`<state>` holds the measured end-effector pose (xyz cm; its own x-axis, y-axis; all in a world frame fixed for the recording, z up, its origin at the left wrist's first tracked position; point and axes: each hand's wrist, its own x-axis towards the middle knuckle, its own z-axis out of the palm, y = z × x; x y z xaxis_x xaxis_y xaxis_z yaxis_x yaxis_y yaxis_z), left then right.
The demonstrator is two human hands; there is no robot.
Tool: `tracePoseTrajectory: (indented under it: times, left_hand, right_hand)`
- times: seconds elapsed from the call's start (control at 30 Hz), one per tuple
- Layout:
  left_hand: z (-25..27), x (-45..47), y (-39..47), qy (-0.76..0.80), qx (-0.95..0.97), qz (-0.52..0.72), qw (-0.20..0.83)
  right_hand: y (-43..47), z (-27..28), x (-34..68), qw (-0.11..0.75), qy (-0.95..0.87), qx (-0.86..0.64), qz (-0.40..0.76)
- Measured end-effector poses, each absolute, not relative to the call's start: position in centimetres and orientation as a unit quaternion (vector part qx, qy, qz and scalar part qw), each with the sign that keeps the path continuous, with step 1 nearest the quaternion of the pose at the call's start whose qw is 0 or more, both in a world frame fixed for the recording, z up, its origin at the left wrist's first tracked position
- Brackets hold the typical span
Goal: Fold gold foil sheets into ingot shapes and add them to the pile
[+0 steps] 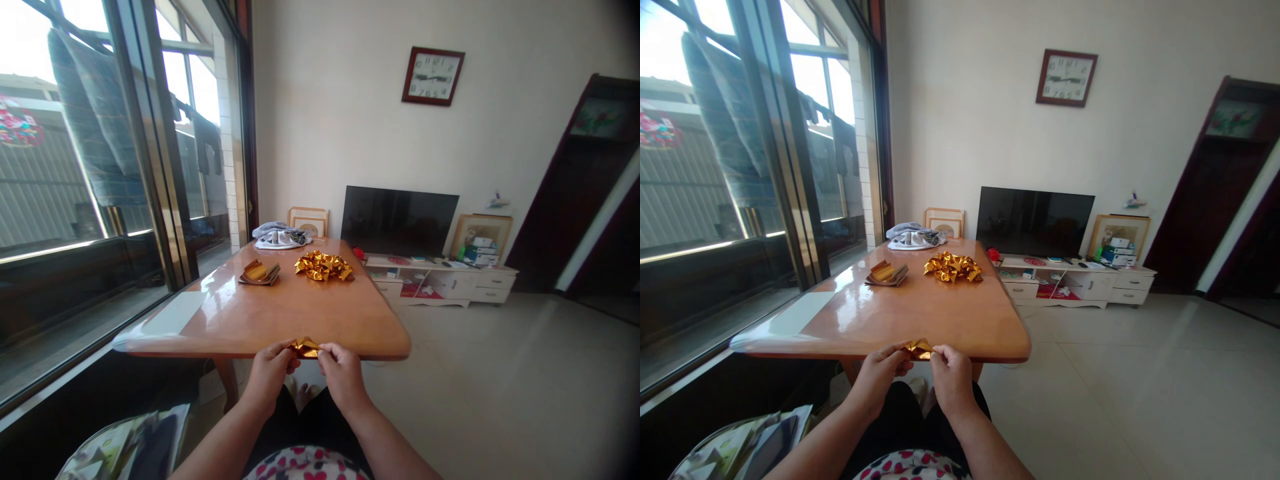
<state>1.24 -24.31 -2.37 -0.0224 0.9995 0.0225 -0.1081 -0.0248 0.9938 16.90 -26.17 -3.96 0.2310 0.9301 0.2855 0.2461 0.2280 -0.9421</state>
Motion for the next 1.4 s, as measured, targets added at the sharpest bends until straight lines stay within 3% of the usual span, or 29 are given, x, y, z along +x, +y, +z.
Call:
tracePoseTrajectory:
  times: [0.27,0.5,0.77,1.4]
  left_hand:
    - [-3.1,0.7,-23.4,0.404,0.426,0.574,0.57]
    - [-3.7,0.3,-23.0,0.319,0.385,0.582,0.641]
    - [-3.3,0.4,-23.4,0.356,0.414,0.562,0.621]
    - [-1.7,1.1,-24.2,0.424,0.485,0.546,0.536]
  right_hand:
    - [-27.1,-3.1,16.2,0.582,-0.625,-0.497,0.156]
    - [-27.4,-3.0,15.5,0.602,-0.609,-0.494,0.151]
    - [-27.6,-2.6,16.0,0.596,-0.63,-0.483,0.118]
    - [-26.7,-3.0,16.6,0.609,-0.544,-0.489,0.306]
